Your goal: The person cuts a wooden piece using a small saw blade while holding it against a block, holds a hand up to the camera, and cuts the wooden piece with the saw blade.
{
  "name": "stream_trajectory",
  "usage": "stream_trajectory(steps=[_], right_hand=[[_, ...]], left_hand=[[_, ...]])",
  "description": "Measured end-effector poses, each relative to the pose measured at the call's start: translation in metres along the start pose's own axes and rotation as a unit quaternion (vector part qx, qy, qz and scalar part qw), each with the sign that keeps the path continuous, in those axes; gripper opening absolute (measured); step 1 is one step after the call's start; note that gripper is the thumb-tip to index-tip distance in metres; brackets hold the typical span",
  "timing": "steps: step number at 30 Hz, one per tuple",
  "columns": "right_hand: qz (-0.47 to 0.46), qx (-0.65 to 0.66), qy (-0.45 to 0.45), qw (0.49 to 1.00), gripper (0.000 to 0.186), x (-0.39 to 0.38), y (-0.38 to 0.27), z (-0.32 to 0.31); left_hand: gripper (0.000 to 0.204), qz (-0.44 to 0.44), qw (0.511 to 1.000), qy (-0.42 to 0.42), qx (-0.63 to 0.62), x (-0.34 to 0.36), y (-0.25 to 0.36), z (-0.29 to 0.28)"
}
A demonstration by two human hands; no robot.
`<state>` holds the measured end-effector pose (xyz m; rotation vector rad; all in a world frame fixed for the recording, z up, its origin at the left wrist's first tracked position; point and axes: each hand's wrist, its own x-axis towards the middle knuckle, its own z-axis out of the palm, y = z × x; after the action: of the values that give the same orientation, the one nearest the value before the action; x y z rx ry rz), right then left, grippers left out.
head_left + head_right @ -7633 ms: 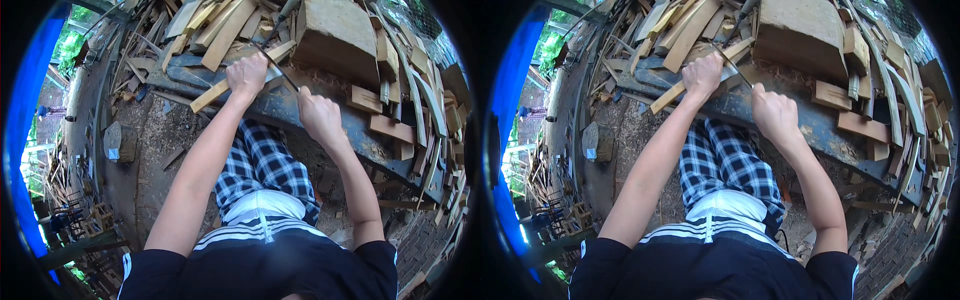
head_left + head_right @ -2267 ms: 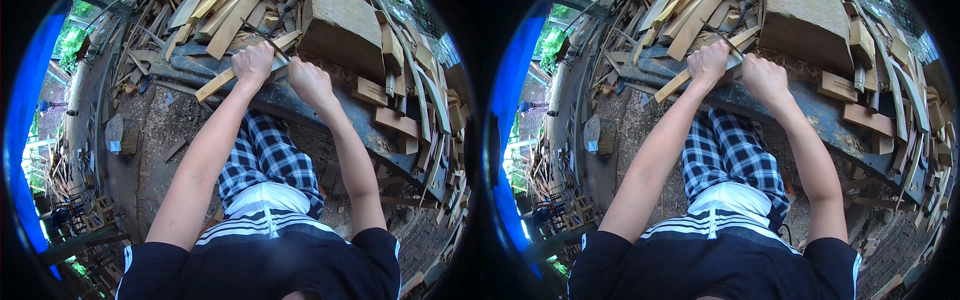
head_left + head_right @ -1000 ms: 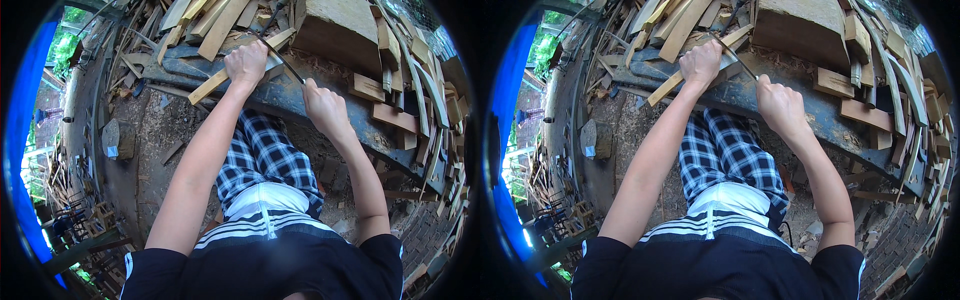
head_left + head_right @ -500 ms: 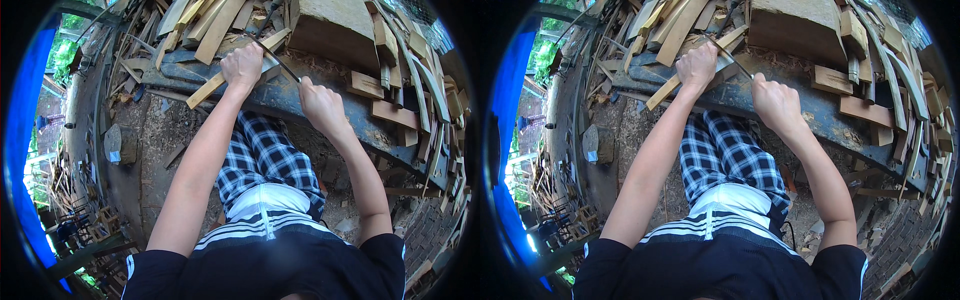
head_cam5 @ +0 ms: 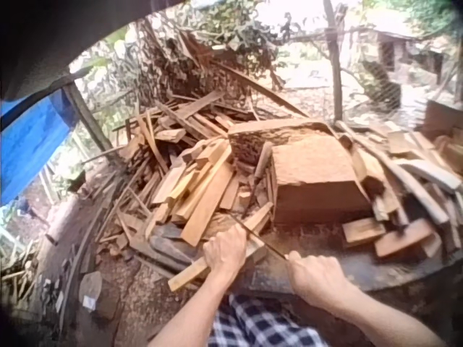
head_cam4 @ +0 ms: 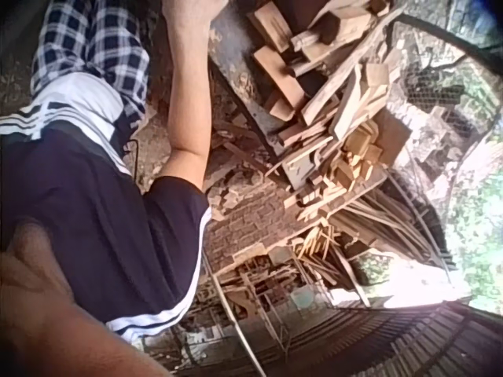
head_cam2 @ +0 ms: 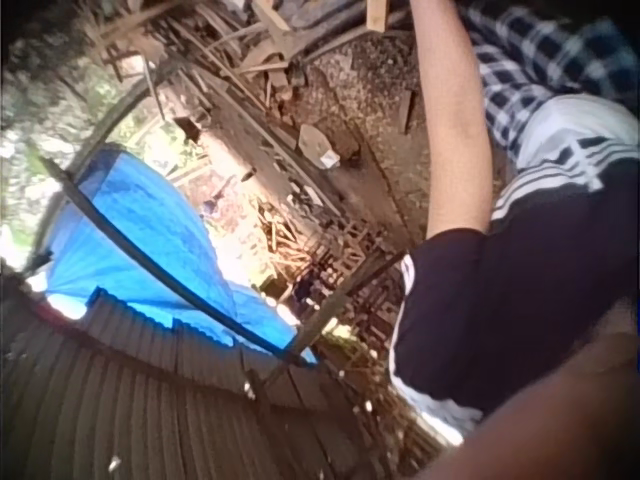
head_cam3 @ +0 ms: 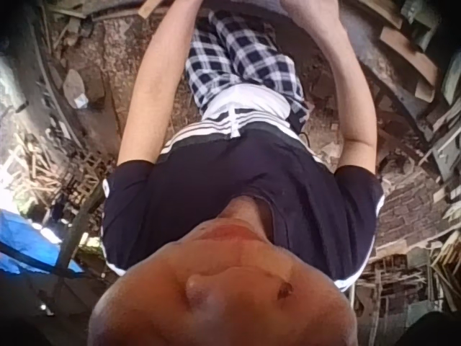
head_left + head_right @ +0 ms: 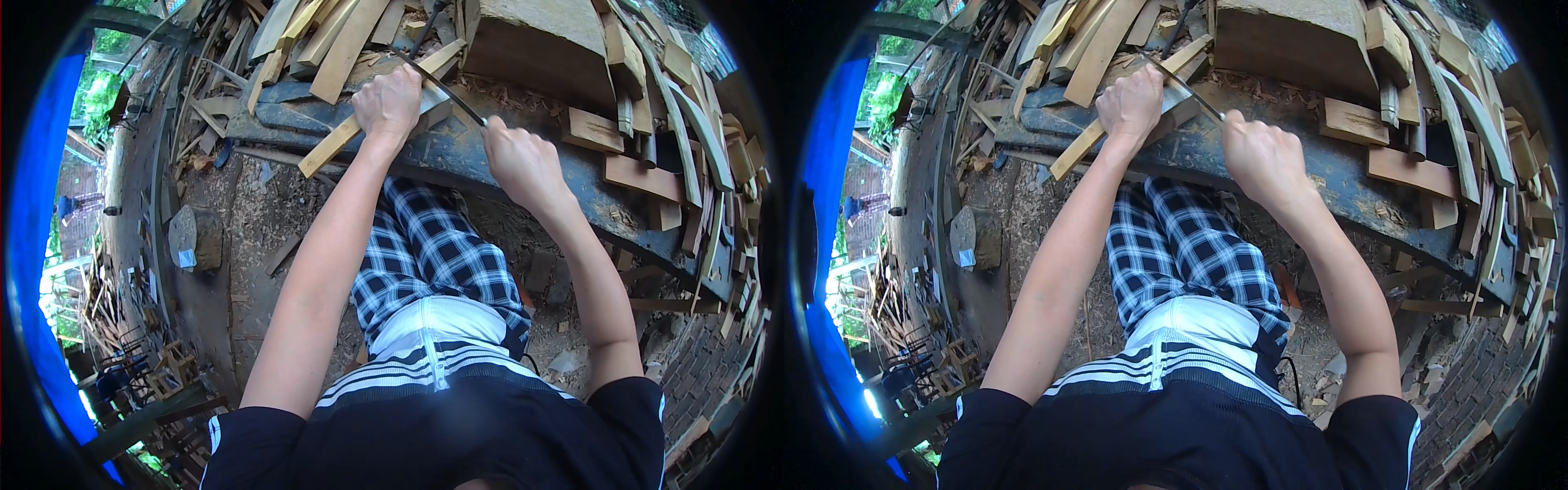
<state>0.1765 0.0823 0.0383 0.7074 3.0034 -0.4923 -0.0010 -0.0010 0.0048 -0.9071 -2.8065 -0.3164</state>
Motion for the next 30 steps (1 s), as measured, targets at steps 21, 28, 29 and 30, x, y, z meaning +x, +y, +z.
stream_trajectory(steps=[21,28,29,30], right_hand=[[-0.043,0.026,0.117,0.992,0.017,0.053,-0.007,0.037],[-0.026,0.049,0.063,0.997,0.028,0.003,0.004,0.021],[-0.026,0.051,0.062,0.996,0.028,0.002,0.004,0.02],[-0.022,0.041,0.061,0.997,0.026,0.001,0.002,0.019]], left_hand=[[0.051,-0.001,1.0,-0.005,-0.016,0.002,0.005,0.004],[0.052,-0.016,1.0,-0.021,-0.015,0.001,0.0,0.003],[0.052,-0.013,1.0,-0.018,-0.019,0.001,0.0,0.002],[0.052,-0.014,1.0,-0.019,-0.016,0.001,0.0,0.002]])
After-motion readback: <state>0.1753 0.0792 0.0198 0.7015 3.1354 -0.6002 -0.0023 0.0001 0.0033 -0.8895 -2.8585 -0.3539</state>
